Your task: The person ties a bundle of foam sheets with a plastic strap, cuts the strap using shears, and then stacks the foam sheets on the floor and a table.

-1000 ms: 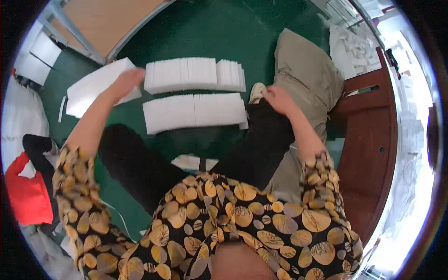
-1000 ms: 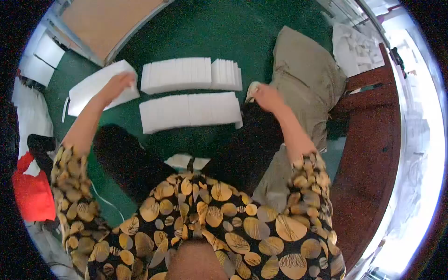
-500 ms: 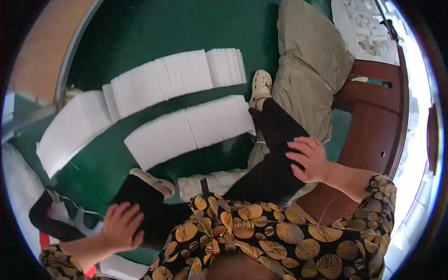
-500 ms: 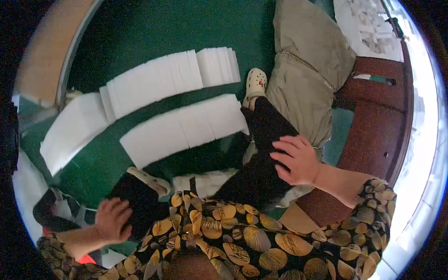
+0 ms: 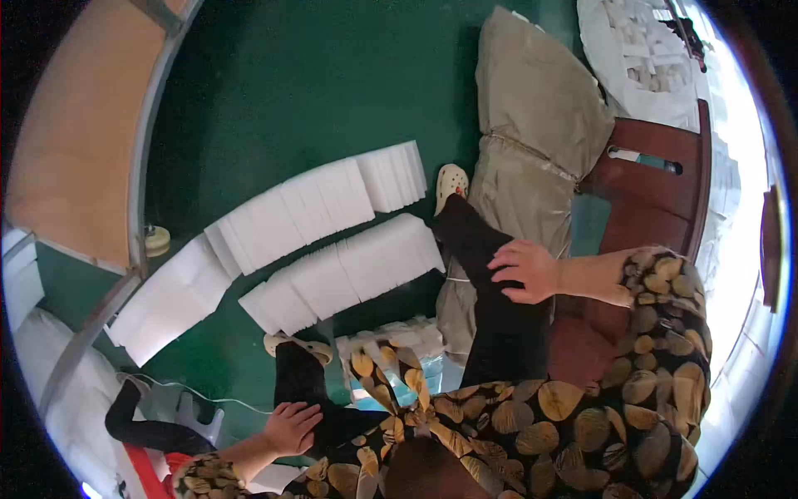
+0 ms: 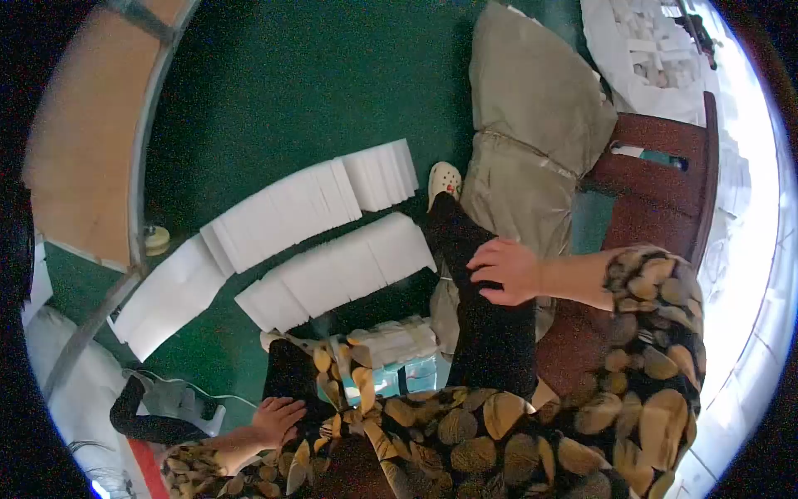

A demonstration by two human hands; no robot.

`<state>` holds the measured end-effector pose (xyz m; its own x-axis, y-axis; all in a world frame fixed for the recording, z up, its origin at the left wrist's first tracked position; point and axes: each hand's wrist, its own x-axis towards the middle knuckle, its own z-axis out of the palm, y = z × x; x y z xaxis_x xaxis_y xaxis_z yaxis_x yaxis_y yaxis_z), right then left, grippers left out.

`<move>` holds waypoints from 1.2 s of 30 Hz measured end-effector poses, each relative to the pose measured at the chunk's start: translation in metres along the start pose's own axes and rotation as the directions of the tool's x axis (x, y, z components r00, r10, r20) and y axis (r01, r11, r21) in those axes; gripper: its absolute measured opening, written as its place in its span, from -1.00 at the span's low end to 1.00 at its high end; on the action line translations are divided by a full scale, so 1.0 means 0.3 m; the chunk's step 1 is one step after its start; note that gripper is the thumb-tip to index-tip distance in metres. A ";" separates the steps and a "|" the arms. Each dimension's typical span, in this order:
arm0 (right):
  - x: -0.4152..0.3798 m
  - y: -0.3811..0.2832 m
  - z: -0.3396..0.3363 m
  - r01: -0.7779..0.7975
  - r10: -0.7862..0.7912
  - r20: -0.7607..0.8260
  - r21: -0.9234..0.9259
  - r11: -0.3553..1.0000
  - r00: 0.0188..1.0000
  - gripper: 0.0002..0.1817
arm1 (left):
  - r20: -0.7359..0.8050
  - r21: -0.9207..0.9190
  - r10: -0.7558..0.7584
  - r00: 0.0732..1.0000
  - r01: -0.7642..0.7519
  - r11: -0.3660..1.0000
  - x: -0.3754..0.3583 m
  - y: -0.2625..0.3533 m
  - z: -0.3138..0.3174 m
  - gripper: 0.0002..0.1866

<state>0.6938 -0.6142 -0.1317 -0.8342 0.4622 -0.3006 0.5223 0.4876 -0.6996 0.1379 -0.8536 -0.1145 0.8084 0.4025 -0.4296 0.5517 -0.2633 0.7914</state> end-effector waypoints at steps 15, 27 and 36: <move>-0.155 0.050 -0.135 -0.724 0.678 -0.367 0.018 0.690 0.637 -0.67 | -0.053 -0.261 -0.904 0.424 0.868 0.422 0.648 0.464 -0.390 -0.56; -0.646 0.018 -0.316 0.109 0.025 -0.573 0.197 0.974 0.819 -0.42 | -0.158 -0.701 -0.838 0.522 0.538 0.468 1.256 0.809 -1.230 -0.56; -0.428 0.275 -0.581 -0.075 0.050 -0.089 -0.310 0.948 0.995 -0.78 | -0.167 -0.758 -0.780 0.602 0.428 0.493 1.379 0.772 -1.623 -0.56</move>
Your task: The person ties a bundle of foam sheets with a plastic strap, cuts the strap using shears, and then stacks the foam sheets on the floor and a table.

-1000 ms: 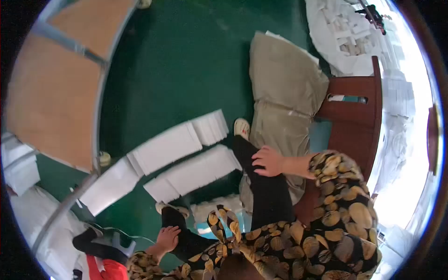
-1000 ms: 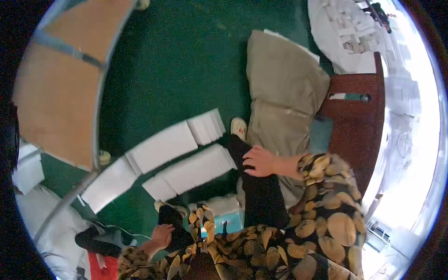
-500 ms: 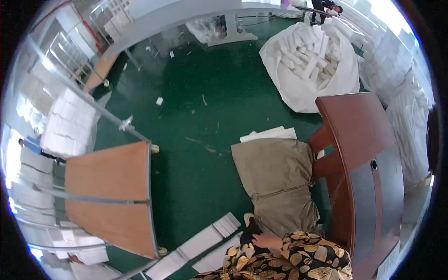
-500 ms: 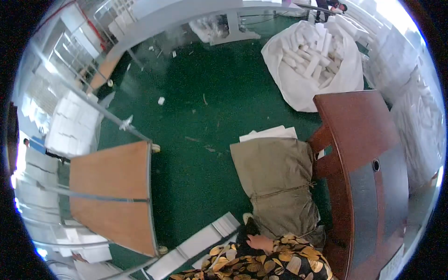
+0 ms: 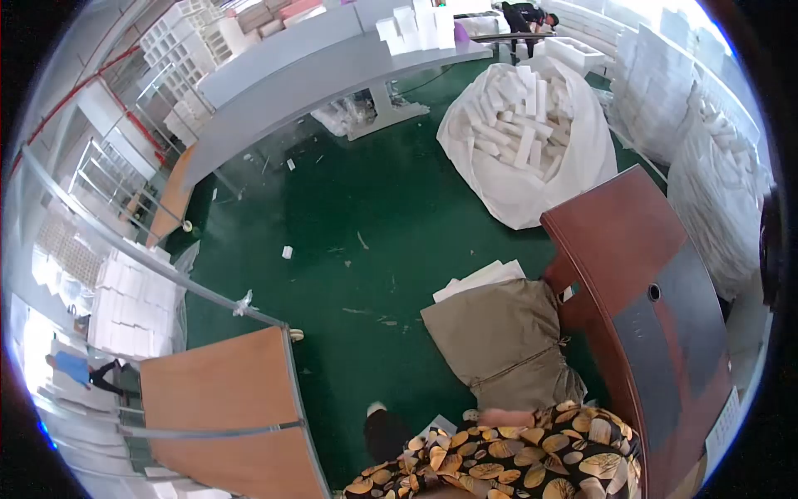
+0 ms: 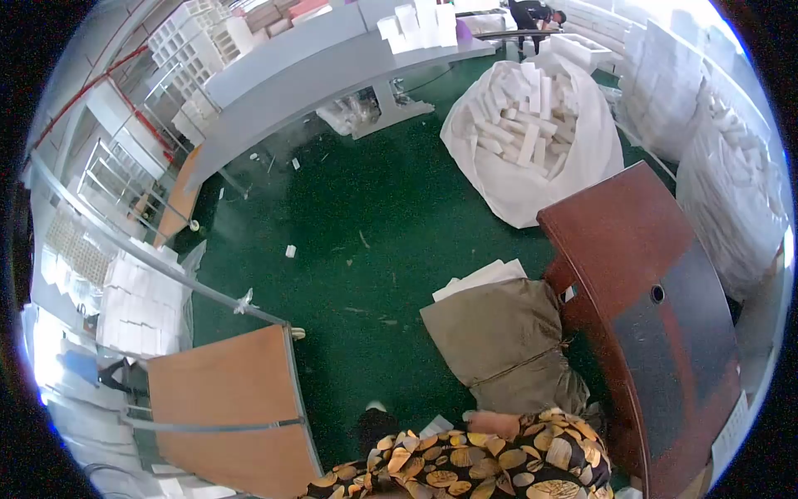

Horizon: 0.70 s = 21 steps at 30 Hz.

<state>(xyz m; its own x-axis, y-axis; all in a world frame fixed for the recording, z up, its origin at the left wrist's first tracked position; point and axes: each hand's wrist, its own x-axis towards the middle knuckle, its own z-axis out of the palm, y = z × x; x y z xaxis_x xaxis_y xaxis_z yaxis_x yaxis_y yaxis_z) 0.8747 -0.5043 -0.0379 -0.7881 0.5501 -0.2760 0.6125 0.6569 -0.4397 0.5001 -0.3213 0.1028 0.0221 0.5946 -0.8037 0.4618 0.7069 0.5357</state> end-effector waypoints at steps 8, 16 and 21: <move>0.331 0.431 -0.503 -0.536 0.582 -0.291 0.228 0.813 0.759 -0.81 | 0.073 0.024 0.020 0.997 -0.022 0.999 0.386 0.295 -0.414 -0.57; 0.393 0.395 -0.578 -0.750 0.837 0.411 0.661 -0.001 0.361 -0.71 | 0.147 0.029 -0.067 0.987 0.063 0.998 0.692 0.615 -0.651 -0.57; 0.331 0.410 -0.409 -0.794 0.838 0.384 0.602 0.091 0.387 -0.66 | 0.218 0.043 -0.071 0.973 0.063 0.997 0.817 0.832 -0.616 -0.57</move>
<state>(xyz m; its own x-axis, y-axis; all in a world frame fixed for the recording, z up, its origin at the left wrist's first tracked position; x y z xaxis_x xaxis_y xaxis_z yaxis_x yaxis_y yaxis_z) 0.8792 -0.3056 -0.0146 0.1854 0.5657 -0.8035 0.6447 -0.6871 -0.3350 0.4571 0.0717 0.0874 0.1827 0.4452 -0.8766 0.4998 0.7257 0.4727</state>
